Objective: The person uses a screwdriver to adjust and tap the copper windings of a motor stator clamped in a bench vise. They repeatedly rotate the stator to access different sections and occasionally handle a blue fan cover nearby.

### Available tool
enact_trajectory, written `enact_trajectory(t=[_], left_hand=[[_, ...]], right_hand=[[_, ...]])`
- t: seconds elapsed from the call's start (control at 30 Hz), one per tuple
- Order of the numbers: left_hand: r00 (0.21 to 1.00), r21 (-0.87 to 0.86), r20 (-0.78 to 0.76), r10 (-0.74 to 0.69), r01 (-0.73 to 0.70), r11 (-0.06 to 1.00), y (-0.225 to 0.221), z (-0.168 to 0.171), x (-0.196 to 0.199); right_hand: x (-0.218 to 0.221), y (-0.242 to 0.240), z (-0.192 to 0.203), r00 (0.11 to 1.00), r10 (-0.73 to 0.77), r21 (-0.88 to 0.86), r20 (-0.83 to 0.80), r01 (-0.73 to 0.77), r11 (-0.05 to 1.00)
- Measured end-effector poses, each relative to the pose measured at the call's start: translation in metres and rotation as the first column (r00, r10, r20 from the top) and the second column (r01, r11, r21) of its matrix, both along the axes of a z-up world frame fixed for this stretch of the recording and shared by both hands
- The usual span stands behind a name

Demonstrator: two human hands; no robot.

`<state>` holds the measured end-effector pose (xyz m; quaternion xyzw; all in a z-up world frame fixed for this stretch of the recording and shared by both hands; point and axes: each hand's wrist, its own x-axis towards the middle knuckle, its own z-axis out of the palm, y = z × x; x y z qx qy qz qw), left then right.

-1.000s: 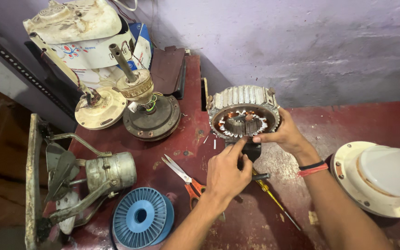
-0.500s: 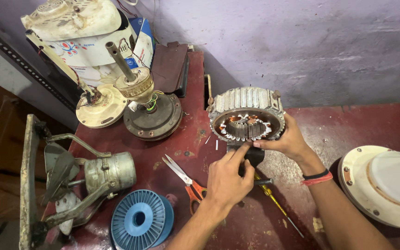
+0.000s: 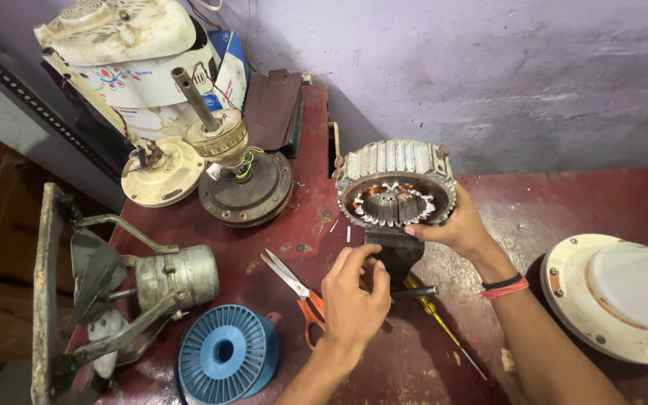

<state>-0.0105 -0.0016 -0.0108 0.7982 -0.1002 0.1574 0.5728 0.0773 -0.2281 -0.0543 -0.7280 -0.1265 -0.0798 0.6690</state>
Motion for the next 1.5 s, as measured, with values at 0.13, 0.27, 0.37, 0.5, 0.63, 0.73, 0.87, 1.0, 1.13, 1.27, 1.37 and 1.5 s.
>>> enact_trajectory(t=[0.13,0.27,0.37,0.5,0.63,0.73,0.87,1.0,1.13,1.27,1.37,1.5], left_hand=[[0.998,-0.018,-0.067,-0.013,0.011,1.0,0.001,0.001,-0.007],[0.985,-0.046,-0.174,-0.011,0.003,0.999,0.001,0.004,-0.007],[0.989,-0.048,-0.145,-0.024,0.017,0.999,0.002,0.004,-0.008],[0.98,-0.078,-0.195,-0.049,0.035,0.996,0.003,0.001,-0.007],[0.981,-0.115,-0.19,-0.026,0.004,0.993,-0.001,0.003,0.002],[0.956,-0.195,-0.292,-0.03,-0.029,0.98,-0.006,0.009,0.006],[0.942,-0.191,-0.336,-0.022,-0.045,0.981,-0.014,0.018,0.007],[0.95,-0.216,-0.312,-0.018,-0.053,0.975,-0.015,0.021,0.01],[0.945,-0.232,-0.325,-0.042,-0.036,0.972,-0.011,0.018,0.016],[0.955,-0.197,-0.294,-0.041,-0.019,0.98,-0.011,0.015,0.022],[0.975,-0.15,-0.223,0.017,-0.052,0.987,-0.014,0.014,0.024],[0.985,-0.118,-0.173,0.004,-0.024,0.993,-0.011,0.017,0.023]], right_hand=[[-0.005,-0.002,0.009,0.996,0.09,0.112,0.009,-0.09,0.99],[-0.01,0.008,0.011,0.999,0.051,0.214,0.007,-0.052,0.975],[-0.01,0.013,0.011,0.997,0.077,0.334,0.013,-0.077,0.94],[-0.011,0.012,0.014,0.99,0.137,0.411,0.013,-0.13,0.902],[-0.012,0.014,0.017,0.989,0.147,0.383,0.033,-0.149,0.912],[-0.016,0.015,0.024,0.991,0.135,0.353,0.01,-0.13,0.926],[-0.022,0.012,0.038,0.981,0.193,0.37,-0.025,-0.17,0.914],[-0.04,0.006,0.053,0.996,-0.079,0.358,-0.031,0.085,0.93],[-0.085,0.031,0.046,0.748,-0.624,0.114,0.225,0.616,0.78],[-0.114,0.064,0.043,0.819,-0.476,-0.157,0.321,0.542,0.826],[-0.114,0.079,0.048,0.823,-0.491,-0.225,0.285,0.555,0.801],[-0.108,0.088,0.058,0.807,-0.513,-0.259,0.291,0.583,0.77]])
